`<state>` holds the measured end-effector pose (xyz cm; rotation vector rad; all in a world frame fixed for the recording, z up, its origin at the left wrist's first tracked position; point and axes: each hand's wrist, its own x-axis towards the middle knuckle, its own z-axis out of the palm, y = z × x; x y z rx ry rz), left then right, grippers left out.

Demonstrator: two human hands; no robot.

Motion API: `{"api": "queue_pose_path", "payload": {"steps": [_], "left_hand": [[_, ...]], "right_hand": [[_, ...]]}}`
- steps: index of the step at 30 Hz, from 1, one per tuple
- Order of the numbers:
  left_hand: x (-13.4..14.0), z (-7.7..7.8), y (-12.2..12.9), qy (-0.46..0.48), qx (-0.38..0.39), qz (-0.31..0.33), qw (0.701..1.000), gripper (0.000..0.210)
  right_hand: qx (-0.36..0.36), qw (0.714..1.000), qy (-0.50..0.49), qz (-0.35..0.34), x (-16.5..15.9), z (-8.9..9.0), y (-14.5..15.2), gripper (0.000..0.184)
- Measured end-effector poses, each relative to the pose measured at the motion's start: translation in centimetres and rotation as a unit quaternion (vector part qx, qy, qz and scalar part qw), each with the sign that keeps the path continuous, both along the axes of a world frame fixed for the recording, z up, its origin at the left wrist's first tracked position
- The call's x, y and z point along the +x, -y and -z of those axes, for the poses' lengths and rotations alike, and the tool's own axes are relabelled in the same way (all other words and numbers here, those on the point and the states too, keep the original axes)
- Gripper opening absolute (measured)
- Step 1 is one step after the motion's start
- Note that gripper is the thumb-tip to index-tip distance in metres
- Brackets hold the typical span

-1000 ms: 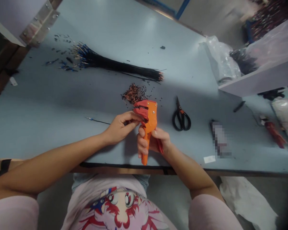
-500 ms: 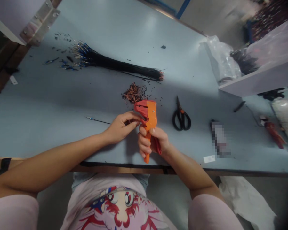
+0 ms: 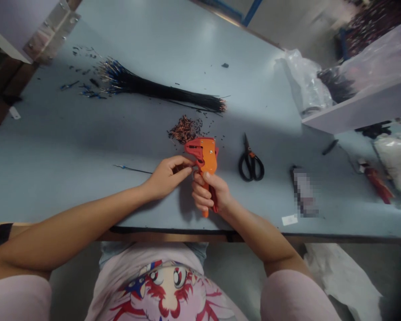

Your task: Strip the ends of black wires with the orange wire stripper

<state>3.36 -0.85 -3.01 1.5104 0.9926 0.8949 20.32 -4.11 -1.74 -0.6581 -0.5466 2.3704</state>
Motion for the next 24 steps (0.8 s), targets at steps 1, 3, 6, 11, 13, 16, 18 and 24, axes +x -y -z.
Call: {"api": "queue_pose_path", "payload": {"steps": [1, 3, 6, 11, 13, 16, 18, 24], "left_hand": [[-0.1, 0.0, -0.1, -0.024, 0.012, -0.002, 1.000, 0.017], [-0.7, 0.0, -0.3, -0.082, 0.059, 0.001, 0.995, 0.016], [-2.0, 0.2, -0.8, -0.202, 0.200, -0.014, 0.959, 0.017], [-3.6, 0.5, -3.5, -0.338, 0.327, -0.108, 0.876, 0.018], [-3.6, 0.2, -3.8, -0.321, 0.343, -0.144, 0.871, 0.014], [-3.5, -0.1, -3.3, -0.303, 0.327, -0.101, 0.889, 0.009], [-3.4, 0.1, -2.9, -0.323, 0.308, -0.068, 0.892, 0.009], [-4.1, 0.4, -4.1, -0.367, 0.368, -0.109, 0.847, 0.009]], "right_hand": [[-0.007, 1.000, 0.001, 0.010, 0.0, 0.1, -0.2, 0.033], [-0.027, 0.999, -0.006, 0.034, 0.1, 0.0, -0.8, 0.029], [-0.066, 0.996, -0.028, 0.054, 0.4, 0.0, -1.6, 0.027], [-0.048, 0.998, -0.023, 0.033, 1.3, 1.3, -3.6, 0.018], [-0.021, 1.000, -0.012, -0.003, 1.5, 1.9, -4.1, 0.025], [0.019, 0.999, -0.005, -0.025, 1.3, 2.2, -4.4, 0.043], [0.043, 0.999, 0.006, -0.002, 1.3, 2.3, -4.5, 0.044], [0.065, 0.997, -0.024, 0.041, 1.7, 2.7, -5.2, 0.034]]}}
